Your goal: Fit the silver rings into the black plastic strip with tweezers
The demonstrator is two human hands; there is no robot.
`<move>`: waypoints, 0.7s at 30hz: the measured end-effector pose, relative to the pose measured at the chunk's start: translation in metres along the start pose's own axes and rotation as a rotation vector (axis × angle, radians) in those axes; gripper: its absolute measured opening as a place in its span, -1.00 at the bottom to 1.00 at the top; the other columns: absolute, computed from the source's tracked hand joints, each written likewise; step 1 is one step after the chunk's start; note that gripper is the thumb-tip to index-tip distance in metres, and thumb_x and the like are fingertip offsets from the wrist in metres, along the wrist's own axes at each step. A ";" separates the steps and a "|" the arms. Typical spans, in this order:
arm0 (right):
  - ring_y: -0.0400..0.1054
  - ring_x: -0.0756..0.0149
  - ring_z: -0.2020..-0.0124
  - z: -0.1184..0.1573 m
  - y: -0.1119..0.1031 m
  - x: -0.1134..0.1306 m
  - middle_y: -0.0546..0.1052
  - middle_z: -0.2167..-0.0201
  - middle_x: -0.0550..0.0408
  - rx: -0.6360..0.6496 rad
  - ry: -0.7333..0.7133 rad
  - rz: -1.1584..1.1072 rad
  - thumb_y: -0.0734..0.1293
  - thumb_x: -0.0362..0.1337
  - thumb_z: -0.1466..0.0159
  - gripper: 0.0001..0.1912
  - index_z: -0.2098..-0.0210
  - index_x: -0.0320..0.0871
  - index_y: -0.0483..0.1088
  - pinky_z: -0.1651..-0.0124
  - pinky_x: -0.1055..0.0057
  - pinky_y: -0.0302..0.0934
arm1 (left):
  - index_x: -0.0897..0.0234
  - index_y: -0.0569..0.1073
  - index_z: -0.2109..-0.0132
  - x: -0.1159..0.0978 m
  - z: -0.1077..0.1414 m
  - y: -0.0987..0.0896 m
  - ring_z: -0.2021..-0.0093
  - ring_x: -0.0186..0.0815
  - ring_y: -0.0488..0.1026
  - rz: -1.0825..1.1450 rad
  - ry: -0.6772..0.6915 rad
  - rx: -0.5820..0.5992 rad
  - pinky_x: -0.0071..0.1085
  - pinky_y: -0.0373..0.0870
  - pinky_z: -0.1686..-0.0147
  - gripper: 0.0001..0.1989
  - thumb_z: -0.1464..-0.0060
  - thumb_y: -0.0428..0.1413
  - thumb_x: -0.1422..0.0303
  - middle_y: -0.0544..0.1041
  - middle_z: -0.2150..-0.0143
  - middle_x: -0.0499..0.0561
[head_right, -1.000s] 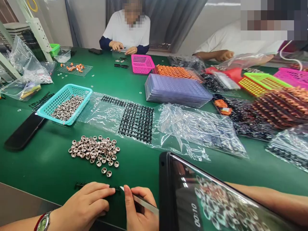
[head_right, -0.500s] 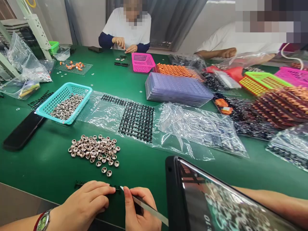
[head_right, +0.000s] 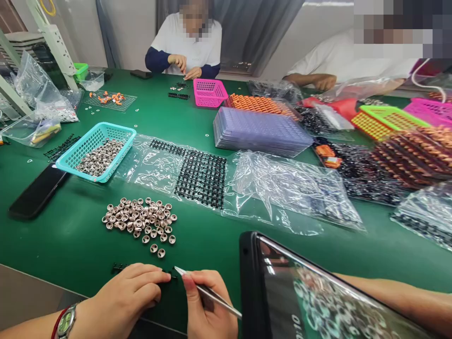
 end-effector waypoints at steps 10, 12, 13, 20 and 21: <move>0.48 0.40 0.54 0.001 -0.004 -0.009 0.50 0.51 0.22 -0.157 0.155 -0.164 0.55 0.06 -0.22 -0.61 0.39 -0.11 0.47 0.44 0.49 0.39 | 0.25 0.53 0.08 0.000 0.001 -0.016 -0.15 -0.17 0.58 0.126 0.041 -0.166 -0.28 0.48 -0.18 -0.83 -0.41 0.05 0.54 0.66 -0.14 0.16; 0.48 0.40 0.54 0.002 -0.005 -0.011 0.50 0.50 0.23 -0.206 0.161 -0.210 0.57 0.04 -0.19 -0.61 0.39 -0.12 0.47 0.44 0.50 0.39 | 0.26 0.58 0.05 0.003 0.002 -0.021 0.01 -0.22 0.61 0.247 -0.042 -0.260 -0.34 0.53 -0.04 -0.82 -0.44 0.06 0.47 0.69 0.03 0.15; 0.49 0.40 0.52 0.003 -0.006 -0.013 0.51 0.48 0.23 -0.219 0.177 -0.224 0.59 0.03 -0.17 -0.61 0.37 -0.12 0.47 0.43 0.49 0.40 | 0.26 0.61 0.04 0.007 0.003 -0.023 0.11 -0.24 0.60 0.339 -0.117 -0.292 -0.37 0.54 0.03 -0.82 -0.44 0.09 0.43 0.69 0.12 0.12; 0.46 0.42 0.49 0.009 -0.008 -0.026 0.52 0.41 0.22 -0.206 0.204 -0.222 0.59 0.02 -0.19 -0.61 0.32 -0.11 0.44 0.39 0.47 0.39 | 0.29 0.73 0.13 0.023 0.006 -0.010 0.28 -0.33 0.54 1.014 -0.547 -0.291 -0.46 0.50 0.24 -0.68 -0.08 0.45 0.15 0.60 0.19 0.06; 0.44 0.42 0.49 0.009 -0.008 -0.026 0.51 0.41 0.22 -0.206 0.190 -0.224 0.58 0.01 -0.19 -0.62 0.32 -0.11 0.44 0.40 0.47 0.38 | 0.29 0.73 0.12 0.024 0.006 -0.007 0.27 -0.33 0.54 1.055 -0.571 -0.285 -0.45 0.51 0.22 -0.65 -0.04 0.47 0.14 0.60 0.18 0.05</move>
Point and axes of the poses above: each hand's wrist, its own z-axis away from the middle knuckle, its own y-axis out of the palm, x = y × z, the point moved 5 cm from there along -z, towards the middle knuckle
